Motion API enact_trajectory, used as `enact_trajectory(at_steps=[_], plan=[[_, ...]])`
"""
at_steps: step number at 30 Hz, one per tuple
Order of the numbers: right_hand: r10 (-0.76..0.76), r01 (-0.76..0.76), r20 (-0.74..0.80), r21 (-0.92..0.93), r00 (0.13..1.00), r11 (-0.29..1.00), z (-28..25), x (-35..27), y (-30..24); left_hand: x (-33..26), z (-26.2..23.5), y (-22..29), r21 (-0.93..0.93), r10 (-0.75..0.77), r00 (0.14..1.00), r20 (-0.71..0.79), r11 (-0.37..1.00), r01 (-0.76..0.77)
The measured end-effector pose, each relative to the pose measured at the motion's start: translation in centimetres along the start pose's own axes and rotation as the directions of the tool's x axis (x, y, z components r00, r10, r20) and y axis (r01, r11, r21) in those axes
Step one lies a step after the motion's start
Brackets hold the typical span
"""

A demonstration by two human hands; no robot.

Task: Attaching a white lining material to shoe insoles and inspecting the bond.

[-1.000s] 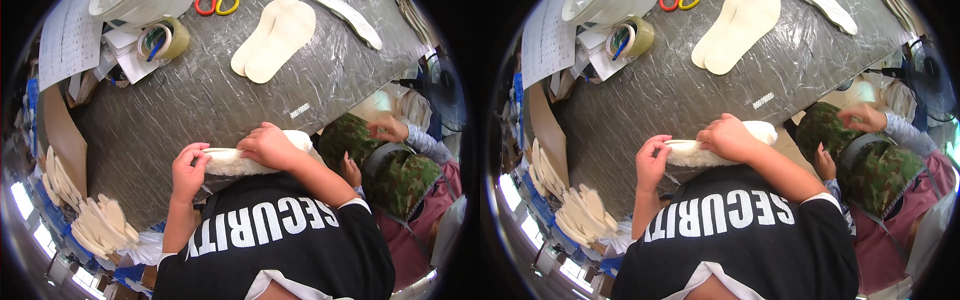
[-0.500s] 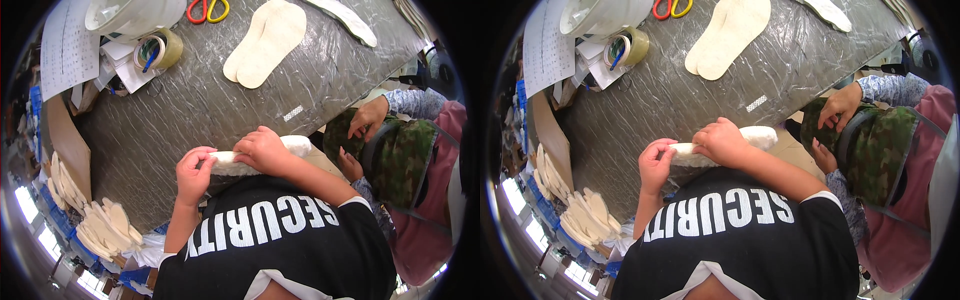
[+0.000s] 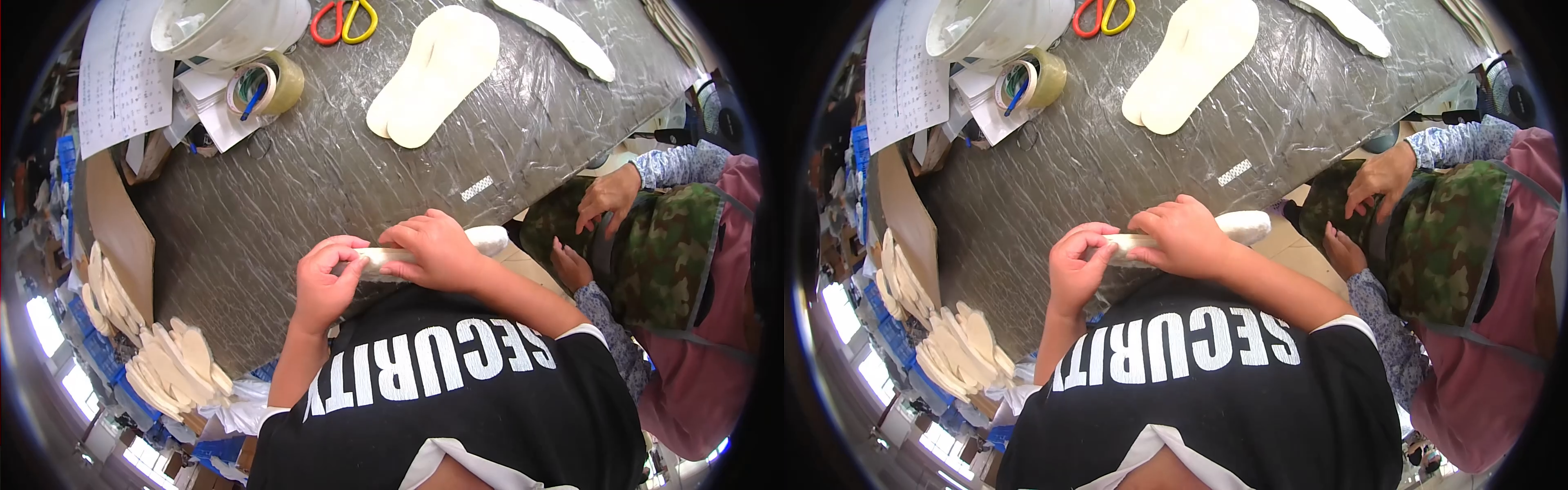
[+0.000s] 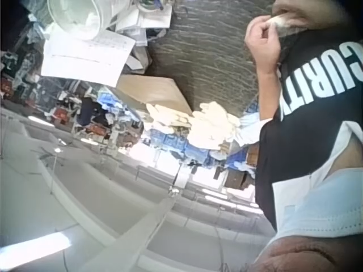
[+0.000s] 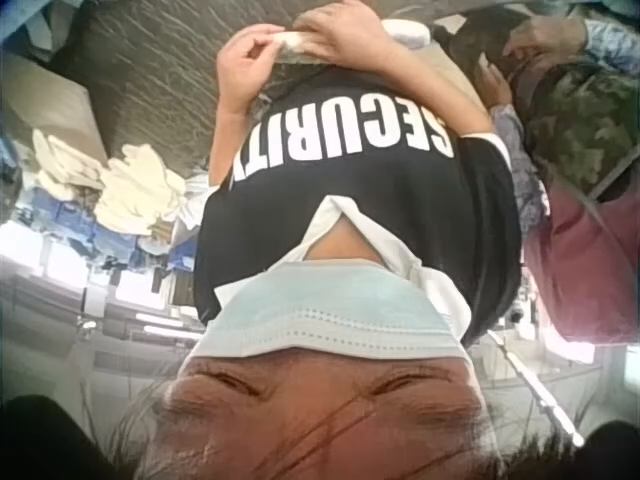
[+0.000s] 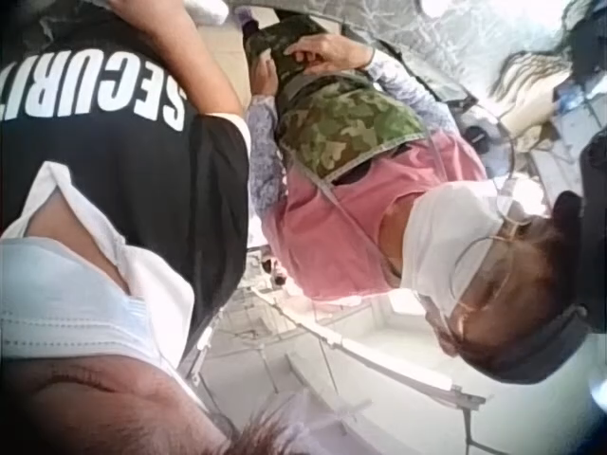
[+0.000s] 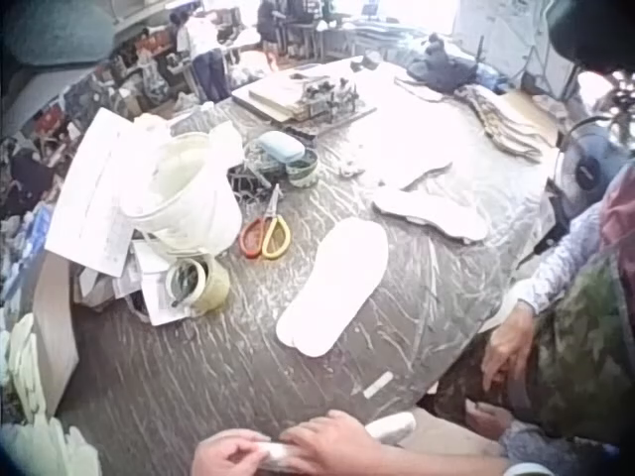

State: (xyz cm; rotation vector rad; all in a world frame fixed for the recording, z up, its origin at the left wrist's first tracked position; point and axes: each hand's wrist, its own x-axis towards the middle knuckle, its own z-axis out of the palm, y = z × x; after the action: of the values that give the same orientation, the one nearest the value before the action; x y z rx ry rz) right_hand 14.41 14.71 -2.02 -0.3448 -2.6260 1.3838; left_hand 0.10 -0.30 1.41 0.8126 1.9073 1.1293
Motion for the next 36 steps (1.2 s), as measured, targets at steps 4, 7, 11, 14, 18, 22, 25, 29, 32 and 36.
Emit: enact_trajectory(at_steps=[4, 7, 11, 14, 18, 22, 25, 29, 32, 36], plan=[[-0.014, 0.014, -0.023, 0.009, 1.000, 1.000, 0.3, 0.2, 0.1, 0.3, 0.2, 0.5, 0.086, 0.104, 0.994, 0.022, 0.991, -0.106], [-0.009, 0.011, -0.091, 0.018, 0.996, 1.000, -0.2, -0.3, -0.7, -0.6, -0.2, 1.5, 0.123, 0.116, 0.992, 0.043, 0.985, -0.121], [0.006, -0.002, -0.080, 0.041, 0.997, 0.999, 0.2, -0.7, -0.9, -1.2, -0.2, 0.0, -0.212, 0.022, 0.998, 0.064, 0.977, -0.008], [0.005, 0.000, -0.103, 0.046, 0.995, 0.999, -0.9, 0.2, -1.1, -0.6, -0.7, 0.0, -0.506, -0.132, 0.989, 0.060, 0.850, 0.144], [0.006, 0.000, -0.071, 0.084, 0.997, 0.996, -0.5, -0.7, -1.4, -1.6, -1.0, 0.6, -0.373, -0.116, 0.992, 0.048, 0.919, 0.125], [-0.007, 0.012, -0.079, 0.069, 0.997, 0.998, -0.5, -0.6, -1.8, -2.0, -0.9, 0.5, -0.195, -0.005, 1.000, 0.025, 0.981, 0.010], [0.082, -0.076, -0.077, 0.083, 0.994, 0.994, -0.4, -0.6, -1.9, -2.0, -0.6, 1.0, -0.268, 0.009, 1.000, 0.023, 0.963, -0.003], [0.058, -0.050, -0.059, 0.131, 0.997, 0.990, -0.3, -0.7, -2.0, -2.1, -0.8, 0.8, -0.281, -0.134, 0.991, -0.008, 0.951, 0.126], [0.036, -0.030, -0.040, 0.134, 0.999, 0.991, -0.7, -0.5, -2.2, -2.1, -0.8, 1.1, -0.292, -0.152, 0.988, -0.014, 0.946, 0.142], [0.009, -0.005, -0.030, 0.145, 0.999, 0.989, -0.9, -0.6, -2.1, -2.2, -0.9, 1.4, -0.278, -0.156, 0.988, -0.011, 0.949, 0.147]])
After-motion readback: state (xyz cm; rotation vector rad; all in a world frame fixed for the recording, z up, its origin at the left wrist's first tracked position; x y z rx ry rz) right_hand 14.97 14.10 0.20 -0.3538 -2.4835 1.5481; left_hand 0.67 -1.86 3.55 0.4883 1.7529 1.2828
